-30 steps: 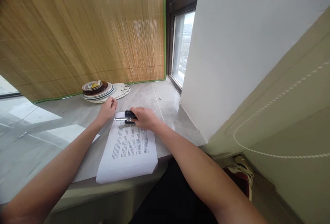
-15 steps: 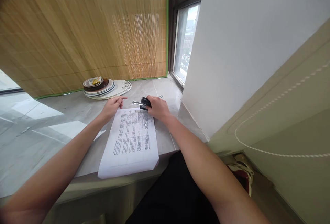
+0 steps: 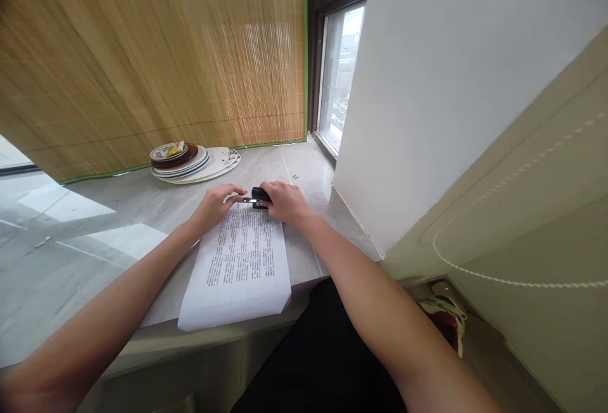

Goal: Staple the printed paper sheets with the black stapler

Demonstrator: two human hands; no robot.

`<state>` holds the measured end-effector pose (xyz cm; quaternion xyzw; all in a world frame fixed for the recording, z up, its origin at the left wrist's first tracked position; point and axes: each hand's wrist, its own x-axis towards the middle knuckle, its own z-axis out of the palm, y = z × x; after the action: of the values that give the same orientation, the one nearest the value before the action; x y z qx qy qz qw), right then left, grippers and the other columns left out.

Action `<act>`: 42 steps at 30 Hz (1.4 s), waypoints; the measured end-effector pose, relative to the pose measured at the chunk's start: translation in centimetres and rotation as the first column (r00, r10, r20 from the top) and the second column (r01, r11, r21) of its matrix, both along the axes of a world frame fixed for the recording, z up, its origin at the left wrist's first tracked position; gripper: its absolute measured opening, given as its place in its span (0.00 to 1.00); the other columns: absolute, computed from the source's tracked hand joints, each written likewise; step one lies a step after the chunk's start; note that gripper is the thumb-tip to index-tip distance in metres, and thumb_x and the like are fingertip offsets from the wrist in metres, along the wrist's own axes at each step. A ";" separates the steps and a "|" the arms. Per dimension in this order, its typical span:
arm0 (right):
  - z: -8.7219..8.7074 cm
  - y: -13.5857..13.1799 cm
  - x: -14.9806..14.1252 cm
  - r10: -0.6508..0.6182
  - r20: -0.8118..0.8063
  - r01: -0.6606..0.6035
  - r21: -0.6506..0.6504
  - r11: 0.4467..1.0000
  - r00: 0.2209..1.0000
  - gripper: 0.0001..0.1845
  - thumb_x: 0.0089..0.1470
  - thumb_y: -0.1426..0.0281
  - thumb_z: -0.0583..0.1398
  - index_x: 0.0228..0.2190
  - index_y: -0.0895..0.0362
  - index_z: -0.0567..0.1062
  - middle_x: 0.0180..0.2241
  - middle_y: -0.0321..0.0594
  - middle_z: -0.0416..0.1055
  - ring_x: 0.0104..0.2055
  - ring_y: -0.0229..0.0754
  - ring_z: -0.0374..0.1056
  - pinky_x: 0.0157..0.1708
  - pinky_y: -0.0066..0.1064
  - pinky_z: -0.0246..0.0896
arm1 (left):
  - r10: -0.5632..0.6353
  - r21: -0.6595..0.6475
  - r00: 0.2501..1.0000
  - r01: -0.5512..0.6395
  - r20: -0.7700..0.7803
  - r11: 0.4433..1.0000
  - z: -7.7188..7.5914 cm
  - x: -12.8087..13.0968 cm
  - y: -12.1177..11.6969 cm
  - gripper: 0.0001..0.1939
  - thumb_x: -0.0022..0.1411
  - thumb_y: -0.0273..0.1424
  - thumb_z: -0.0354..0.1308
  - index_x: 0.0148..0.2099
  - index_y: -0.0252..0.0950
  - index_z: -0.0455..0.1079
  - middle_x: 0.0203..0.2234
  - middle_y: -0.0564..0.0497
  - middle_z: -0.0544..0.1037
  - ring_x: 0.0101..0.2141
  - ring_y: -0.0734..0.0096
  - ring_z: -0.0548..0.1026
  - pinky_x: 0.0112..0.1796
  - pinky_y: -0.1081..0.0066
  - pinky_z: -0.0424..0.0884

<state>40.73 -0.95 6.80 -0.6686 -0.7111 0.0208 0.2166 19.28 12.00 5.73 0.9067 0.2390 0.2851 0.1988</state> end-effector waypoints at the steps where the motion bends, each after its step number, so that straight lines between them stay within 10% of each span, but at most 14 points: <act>1: 0.0 0.0 -0.1 0.007 0.001 -0.007 0.005 1.000 1.000 0.14 0.63 0.69 0.63 0.51 0.52 0.75 0.49 0.44 0.80 0.50 0.50 0.73 0.40 0.35 0.58 | -0.009 0.005 1.000 0.009 -0.022 1.000 -0.1 0.1 0.0 0.06 0.67 0.30 0.60 0.44 0.39 0.78 0.44 0.45 0.86 0.47 0.55 0.82 0.53 0.57 0.75; 30: 0.2 -0.1 -0.1 0.026 -0.062 -0.023 0.053 0.998 0.998 0.15 0.62 0.67 0.65 0.51 0.51 0.77 0.47 0.42 0.81 0.48 0.49 0.75 0.40 0.34 0.59 | -0.141 0.001 0.989 0.141 0.049 0.990 0.4 -0.6 -0.5 0.11 0.69 0.40 0.64 0.46 0.41 0.83 0.41 0.47 0.88 0.41 0.59 0.85 0.47 0.61 0.79; 42: -0.6 -0.5 3.5 0.296 -0.274 -0.269 0.131 0.954 0.915 0.20 0.55 0.71 0.70 0.51 0.52 0.81 0.48 0.39 0.83 0.49 0.45 0.78 0.52 0.35 0.65 | -0.312 -0.097 0.947 0.319 0.081 0.943 0.8 -1.0 -0.6 0.11 0.67 0.43 0.68 0.43 0.42 0.81 0.40 0.47 0.88 0.41 0.59 0.86 0.48 0.59 0.82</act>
<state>44.20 -1.43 6.25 -0.5379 -0.7608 0.1177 0.3434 18.28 11.38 6.51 0.9114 0.0996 0.2650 0.2986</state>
